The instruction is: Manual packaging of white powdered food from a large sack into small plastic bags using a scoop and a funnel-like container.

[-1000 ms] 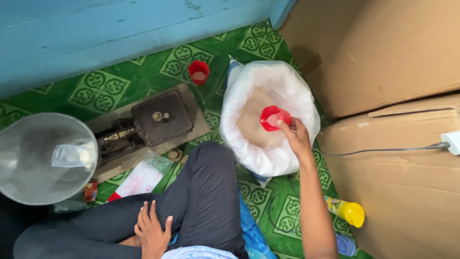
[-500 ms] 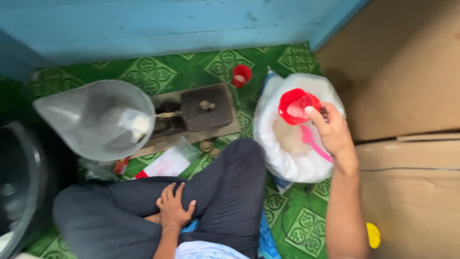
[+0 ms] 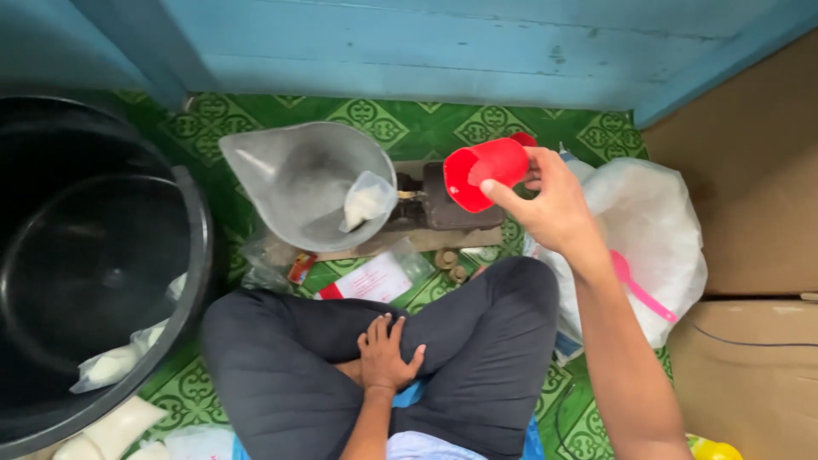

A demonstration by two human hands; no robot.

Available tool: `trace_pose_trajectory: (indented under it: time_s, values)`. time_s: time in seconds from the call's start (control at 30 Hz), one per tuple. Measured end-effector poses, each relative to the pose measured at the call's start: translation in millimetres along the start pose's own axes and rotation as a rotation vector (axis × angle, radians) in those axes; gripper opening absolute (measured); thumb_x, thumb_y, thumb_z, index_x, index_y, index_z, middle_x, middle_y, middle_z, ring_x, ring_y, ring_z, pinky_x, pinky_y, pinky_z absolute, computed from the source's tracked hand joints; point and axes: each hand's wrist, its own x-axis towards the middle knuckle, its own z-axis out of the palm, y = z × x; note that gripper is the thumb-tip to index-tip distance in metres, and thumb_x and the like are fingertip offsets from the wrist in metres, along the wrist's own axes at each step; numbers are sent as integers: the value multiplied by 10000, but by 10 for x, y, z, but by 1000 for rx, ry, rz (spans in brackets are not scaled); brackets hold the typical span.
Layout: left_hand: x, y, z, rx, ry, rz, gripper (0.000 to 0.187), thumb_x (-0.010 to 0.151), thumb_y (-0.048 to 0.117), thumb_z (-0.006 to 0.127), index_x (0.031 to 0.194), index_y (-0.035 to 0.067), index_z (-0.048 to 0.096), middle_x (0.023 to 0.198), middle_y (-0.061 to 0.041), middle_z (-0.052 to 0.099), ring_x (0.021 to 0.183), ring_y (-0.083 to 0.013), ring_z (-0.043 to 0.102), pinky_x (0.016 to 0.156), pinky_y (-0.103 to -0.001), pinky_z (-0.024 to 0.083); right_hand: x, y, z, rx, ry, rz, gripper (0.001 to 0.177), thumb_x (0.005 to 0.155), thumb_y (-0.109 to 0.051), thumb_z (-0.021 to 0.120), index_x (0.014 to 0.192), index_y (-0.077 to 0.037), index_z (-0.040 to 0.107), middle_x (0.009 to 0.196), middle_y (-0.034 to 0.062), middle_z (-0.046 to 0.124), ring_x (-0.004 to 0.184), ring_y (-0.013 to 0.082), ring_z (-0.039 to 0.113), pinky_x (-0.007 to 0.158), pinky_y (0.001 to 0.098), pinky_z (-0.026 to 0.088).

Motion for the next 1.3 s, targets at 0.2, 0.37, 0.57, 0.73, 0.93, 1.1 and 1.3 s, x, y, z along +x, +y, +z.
trace_pose_trajectory:
  time_s: [0.2,0.37,0.57,0.73,0.93,1.1,1.3]
  values:
    - [-7,-4,-43,-77,74,6,674,807,633,501,1264,155,631,1305,-132,560,1234,-336,480,921,-514,366,73,-363,518,-66,-31,-176,715,701,-401,758,1272,-48,514,1189,106,525,1109,202,532,910,342,480]
    - [-6,-13,-65,-132,75,-16,677,807,630,509,1256,140,635,1310,-131,561,1244,-336,474,938,-520,358,121,-427,838,-146,-11,-283,756,681,-383,811,1267,-35,483,1153,124,470,1076,237,494,886,348,450]
    - [-7,-12,-67,-159,50,-28,683,820,636,490,1266,137,629,1330,-114,550,1268,-320,455,966,-516,343,147,-439,1071,-213,54,-464,790,675,-330,844,1278,2,457,1160,158,456,1086,288,488,877,383,452]
    - [-12,-13,-61,-152,27,-43,685,822,639,485,1268,137,624,1335,-107,543,1271,-313,449,976,-513,333,138,-518,1187,-247,59,-521,797,665,-288,845,1288,11,447,1154,172,442,1071,316,492,852,408,464]
    - [8,-18,-84,-153,46,-35,688,823,644,491,1247,123,634,1316,-113,561,1256,-323,467,950,-524,355,159,-524,1275,-298,104,-618,816,667,-252,856,1300,34,428,1176,205,433,1091,359,484,884,430,452]
    - [-3,-19,-62,-183,78,-26,676,826,633,494,1234,114,640,1302,-106,572,1251,-320,477,949,-522,359,161,-504,1317,-334,138,-649,807,669,-233,848,1303,37,429,1179,211,438,1096,364,483,887,425,453]
    - [3,-18,-67,-173,66,-33,672,824,632,492,1239,126,642,1298,-98,572,1245,-313,476,951,-515,353,143,-500,1307,-286,106,-573,793,670,-250,847,1290,25,435,1174,195,447,1113,352,481,863,434,464]
